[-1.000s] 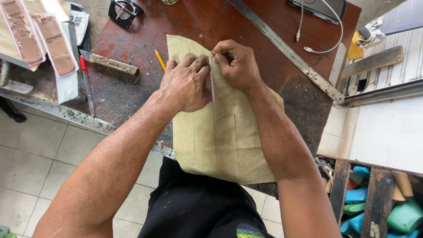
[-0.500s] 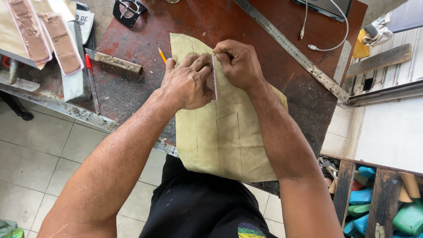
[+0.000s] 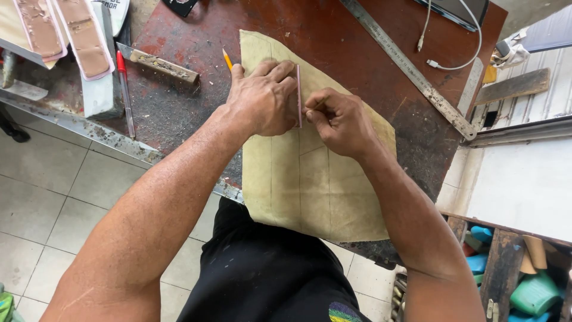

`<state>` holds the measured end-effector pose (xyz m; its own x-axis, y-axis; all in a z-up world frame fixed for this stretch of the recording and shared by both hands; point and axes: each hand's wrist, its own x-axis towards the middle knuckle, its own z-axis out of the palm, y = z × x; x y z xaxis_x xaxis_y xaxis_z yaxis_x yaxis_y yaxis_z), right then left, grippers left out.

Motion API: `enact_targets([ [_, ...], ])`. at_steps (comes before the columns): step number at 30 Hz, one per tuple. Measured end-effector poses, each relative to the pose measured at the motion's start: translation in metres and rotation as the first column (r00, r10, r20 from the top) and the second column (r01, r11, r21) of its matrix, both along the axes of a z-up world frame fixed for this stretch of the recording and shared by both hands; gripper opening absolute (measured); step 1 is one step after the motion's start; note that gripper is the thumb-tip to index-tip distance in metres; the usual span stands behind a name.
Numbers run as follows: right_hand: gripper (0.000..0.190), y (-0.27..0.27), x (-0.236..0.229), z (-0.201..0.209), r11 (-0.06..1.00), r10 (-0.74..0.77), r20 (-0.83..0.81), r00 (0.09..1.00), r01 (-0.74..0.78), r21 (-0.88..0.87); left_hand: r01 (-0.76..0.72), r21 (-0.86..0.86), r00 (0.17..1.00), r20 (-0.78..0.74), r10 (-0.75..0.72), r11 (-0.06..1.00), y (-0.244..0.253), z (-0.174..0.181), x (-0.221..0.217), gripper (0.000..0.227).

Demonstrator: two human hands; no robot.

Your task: The person places a small rectangular template on a large sheet of beige material and uses a red pen to mark points along its edges. They repeat this process by repositioning the template and marking additional points. Finally, they pick up a knife and the marked sheet.

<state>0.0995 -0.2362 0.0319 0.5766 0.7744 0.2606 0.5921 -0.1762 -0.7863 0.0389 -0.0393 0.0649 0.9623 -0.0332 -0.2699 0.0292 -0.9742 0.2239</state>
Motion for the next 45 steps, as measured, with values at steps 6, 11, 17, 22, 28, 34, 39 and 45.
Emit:
enact_targets([
  [6, 0.019, 0.002, 0.000, -0.003, 0.995, 0.007, -0.071, 0.997, 0.000, 0.096, -0.019, 0.012, 0.999, -0.035, 0.020, 1.000, -0.004, 0.004, 0.004, 0.060],
  [11, 0.018, -0.002, -0.003, -0.003, 0.997, 0.033, -0.063, 0.997, -0.028, 0.074, 0.009, 0.018, 0.997, 0.083, -0.010, 1.000, 0.001, -0.014, 0.003, 0.062],
  [17, 0.017, -0.004, -0.003, 0.002, 0.995, 0.081, -0.040, 0.996, -0.078, 0.063, 0.004, 0.027, 0.998, 0.066, -0.006, 1.000, 0.001, -0.015, 0.003, 0.064],
  [22, 0.016, 0.000, 0.000, 0.001, 0.994, 0.078, -0.032, 0.996, -0.075, 0.076, 0.014, 0.022, 0.989, 0.147, -0.017, 1.000, 0.003, -0.023, 0.002, 0.062],
  [28, 0.017, 0.013, 0.014, -0.004, 0.995, 0.002, -0.026, 1.000, 0.001, 0.103, 0.007, 0.005, 0.992, 0.125, -0.007, 1.000, 0.002, -0.018, 0.001, 0.057],
  [34, 0.013, 0.035, 0.037, -0.008, 0.987, -0.096, 0.033, 0.995, 0.091, 0.132, 0.007, -0.006, 0.991, 0.130, -0.006, 1.000, 0.002, -0.018, 0.002, 0.067],
  [39, 0.016, 0.051, 0.053, -0.020, 0.965, -0.176, 0.091, 0.980, 0.153, 0.213, -0.019, -0.002, 0.998, 0.066, 0.019, 1.000, -0.001, -0.013, 0.002, 0.072],
  [45, 0.013, 0.056, 0.057, -0.028, 0.950, -0.225, 0.114, 0.968, 0.192, 0.247, -0.009, 0.022, 0.996, 0.086, 0.008, 1.000, 0.000, -0.016, 0.002, 0.069],
])
